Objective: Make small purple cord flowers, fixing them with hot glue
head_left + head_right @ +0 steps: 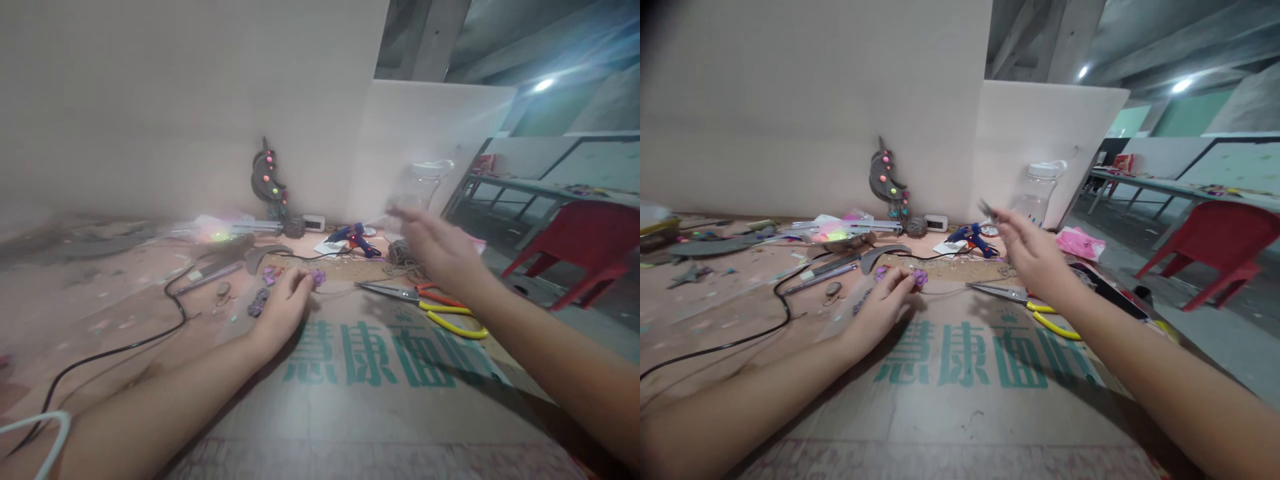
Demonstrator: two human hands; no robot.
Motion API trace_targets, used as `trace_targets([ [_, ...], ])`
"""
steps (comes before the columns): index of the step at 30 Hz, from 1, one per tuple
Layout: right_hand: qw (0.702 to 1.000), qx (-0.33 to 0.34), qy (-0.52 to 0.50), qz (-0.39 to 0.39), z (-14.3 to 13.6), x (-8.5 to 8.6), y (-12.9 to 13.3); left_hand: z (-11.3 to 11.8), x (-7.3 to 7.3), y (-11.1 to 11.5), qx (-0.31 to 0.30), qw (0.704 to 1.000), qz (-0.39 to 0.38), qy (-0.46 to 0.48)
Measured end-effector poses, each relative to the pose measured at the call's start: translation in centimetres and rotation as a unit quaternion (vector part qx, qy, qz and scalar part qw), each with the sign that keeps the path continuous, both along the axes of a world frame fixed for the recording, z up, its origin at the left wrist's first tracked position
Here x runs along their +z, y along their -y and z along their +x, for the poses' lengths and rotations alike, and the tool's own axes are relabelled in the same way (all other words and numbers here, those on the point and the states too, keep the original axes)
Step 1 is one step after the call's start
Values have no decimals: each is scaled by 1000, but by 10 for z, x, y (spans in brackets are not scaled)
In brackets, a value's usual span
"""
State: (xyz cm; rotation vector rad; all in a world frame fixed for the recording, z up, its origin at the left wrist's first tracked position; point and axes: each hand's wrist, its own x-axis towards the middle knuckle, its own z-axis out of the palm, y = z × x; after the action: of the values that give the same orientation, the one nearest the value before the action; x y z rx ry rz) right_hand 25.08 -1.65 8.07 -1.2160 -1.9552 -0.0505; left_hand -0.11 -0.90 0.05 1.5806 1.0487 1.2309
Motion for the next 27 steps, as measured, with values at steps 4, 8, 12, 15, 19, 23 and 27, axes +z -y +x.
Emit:
trace_targets([
  [4,986,44,83,-139,-10,-39,-39,1,-5,3,-37,999,10,-11],
  [8,973,73,92,-199,-30,-57,-57,1,-5,3,-42,999,26,-17],
  [12,979,70,81,-171,-35,-50,-53,1,-2,2,-53,999,-4,-3],
  [15,979,24,124,-159,-19,-43,-38,0,-3,1,-40,999,7,-22],
  [19,963,-22,216,-162,10,-43,-12,1,-3,1,-33,999,11,-22],
  [23,951,-9,265,-156,28,-57,0,0,0,-1,4,1000,2,-9],
  [27,951,-17,278,-137,30,-67,-2,-2,5,-4,54,998,-16,-14],
])
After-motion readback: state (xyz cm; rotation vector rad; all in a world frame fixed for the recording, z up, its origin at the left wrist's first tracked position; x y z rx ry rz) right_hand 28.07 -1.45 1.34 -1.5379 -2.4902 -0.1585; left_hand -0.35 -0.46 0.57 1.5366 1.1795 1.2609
